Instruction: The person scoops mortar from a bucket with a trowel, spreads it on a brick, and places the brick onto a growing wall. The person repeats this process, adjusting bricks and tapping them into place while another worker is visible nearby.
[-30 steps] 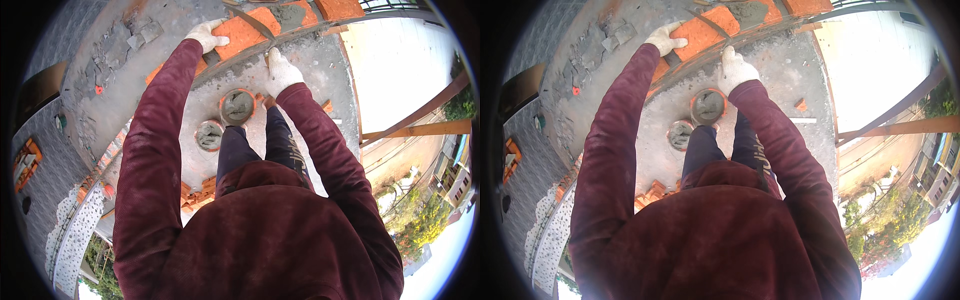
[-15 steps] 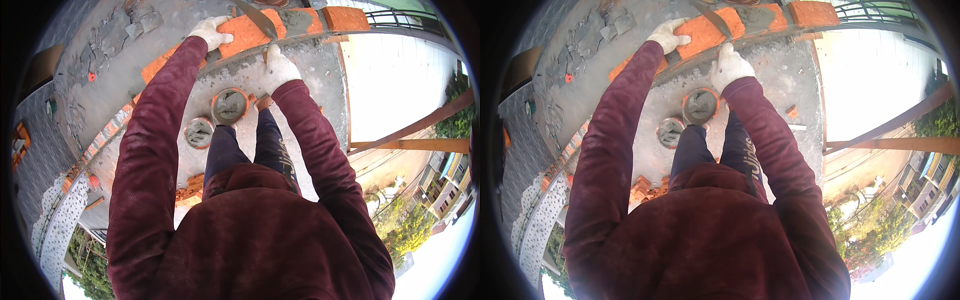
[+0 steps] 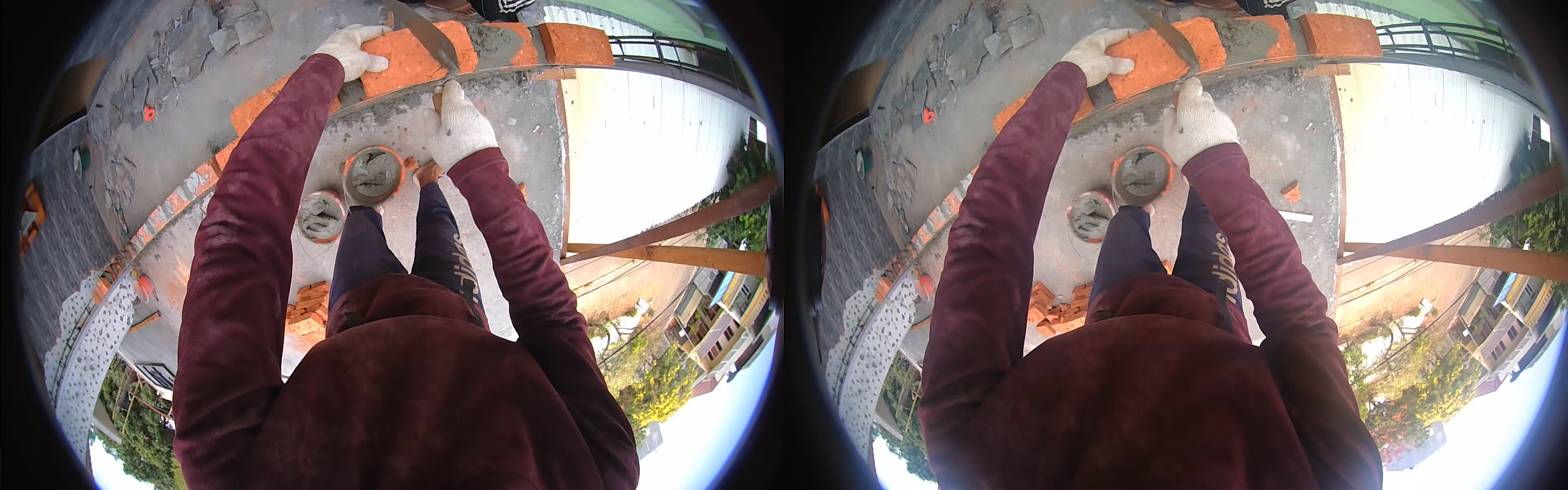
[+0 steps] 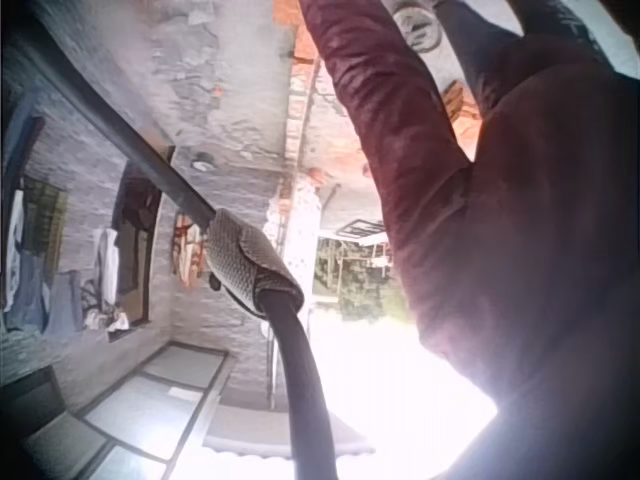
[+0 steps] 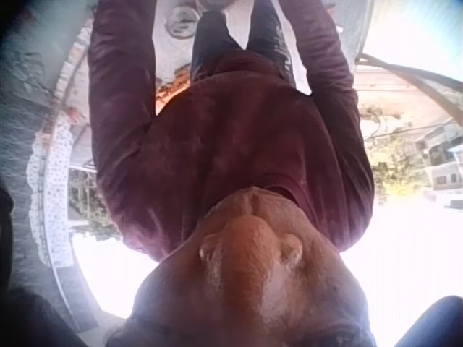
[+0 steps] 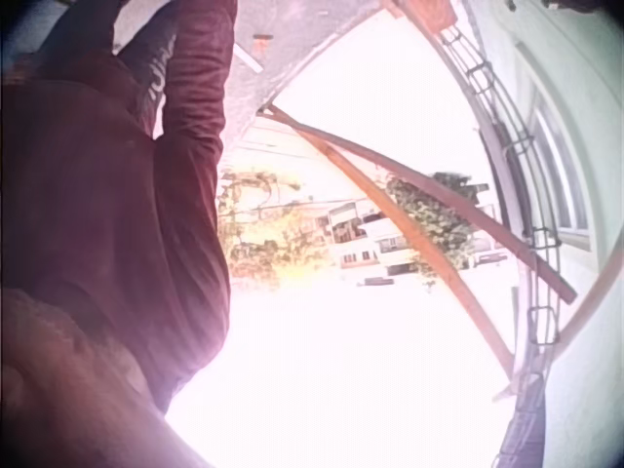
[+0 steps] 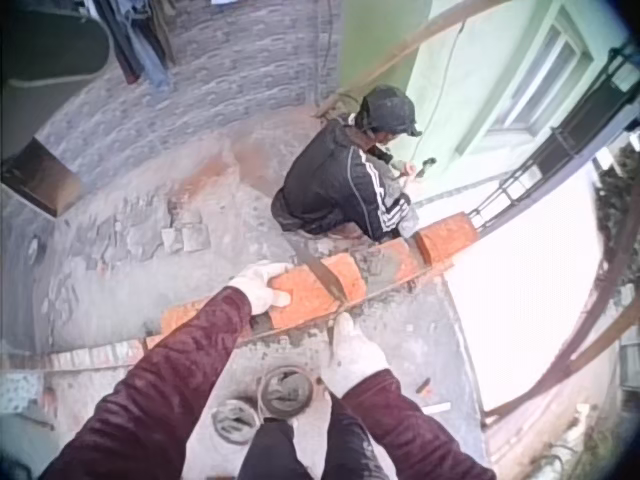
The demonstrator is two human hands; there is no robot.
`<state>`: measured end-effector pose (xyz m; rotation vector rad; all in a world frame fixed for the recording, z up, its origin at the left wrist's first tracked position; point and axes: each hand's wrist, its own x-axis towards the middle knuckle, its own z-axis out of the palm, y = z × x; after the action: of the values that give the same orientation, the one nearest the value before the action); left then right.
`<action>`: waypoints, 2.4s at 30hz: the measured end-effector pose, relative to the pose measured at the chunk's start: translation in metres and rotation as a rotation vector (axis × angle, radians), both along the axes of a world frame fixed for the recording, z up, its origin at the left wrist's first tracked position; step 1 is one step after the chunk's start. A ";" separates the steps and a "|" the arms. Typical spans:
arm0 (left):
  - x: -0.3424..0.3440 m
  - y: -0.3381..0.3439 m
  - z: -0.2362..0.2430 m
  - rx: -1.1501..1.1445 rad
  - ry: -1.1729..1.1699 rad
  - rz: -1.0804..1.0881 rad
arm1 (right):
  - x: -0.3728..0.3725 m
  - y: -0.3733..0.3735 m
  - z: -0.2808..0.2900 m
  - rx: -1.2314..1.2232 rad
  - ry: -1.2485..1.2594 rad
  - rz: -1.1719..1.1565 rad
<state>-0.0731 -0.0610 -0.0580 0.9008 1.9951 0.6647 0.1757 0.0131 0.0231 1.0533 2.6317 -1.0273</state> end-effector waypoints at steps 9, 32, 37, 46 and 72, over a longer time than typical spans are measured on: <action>0.004 -0.003 0.001 -0.062 0.136 0.015 | 0.002 -0.003 -0.005 0.058 -0.025 0.026; 0.012 -0.036 0.043 -0.310 0.479 -0.061 | 0.003 -0.029 0.017 0.039 0.140 -0.023; 0.010 -0.039 0.023 -0.306 0.546 0.011 | -0.018 -0.045 -0.001 0.018 -0.040 0.062; 0.014 -0.039 0.017 -0.340 0.543 0.055 | -0.026 -0.060 0.011 0.035 -0.020 0.029; 0.003 -0.027 0.031 -0.498 0.424 0.000 | -0.029 -0.067 0.004 0.015 -0.006 0.019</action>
<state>-0.0704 -0.0882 -0.0273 0.7728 2.3793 -0.0477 0.1465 -0.0540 0.0273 1.0312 2.6433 -1.0005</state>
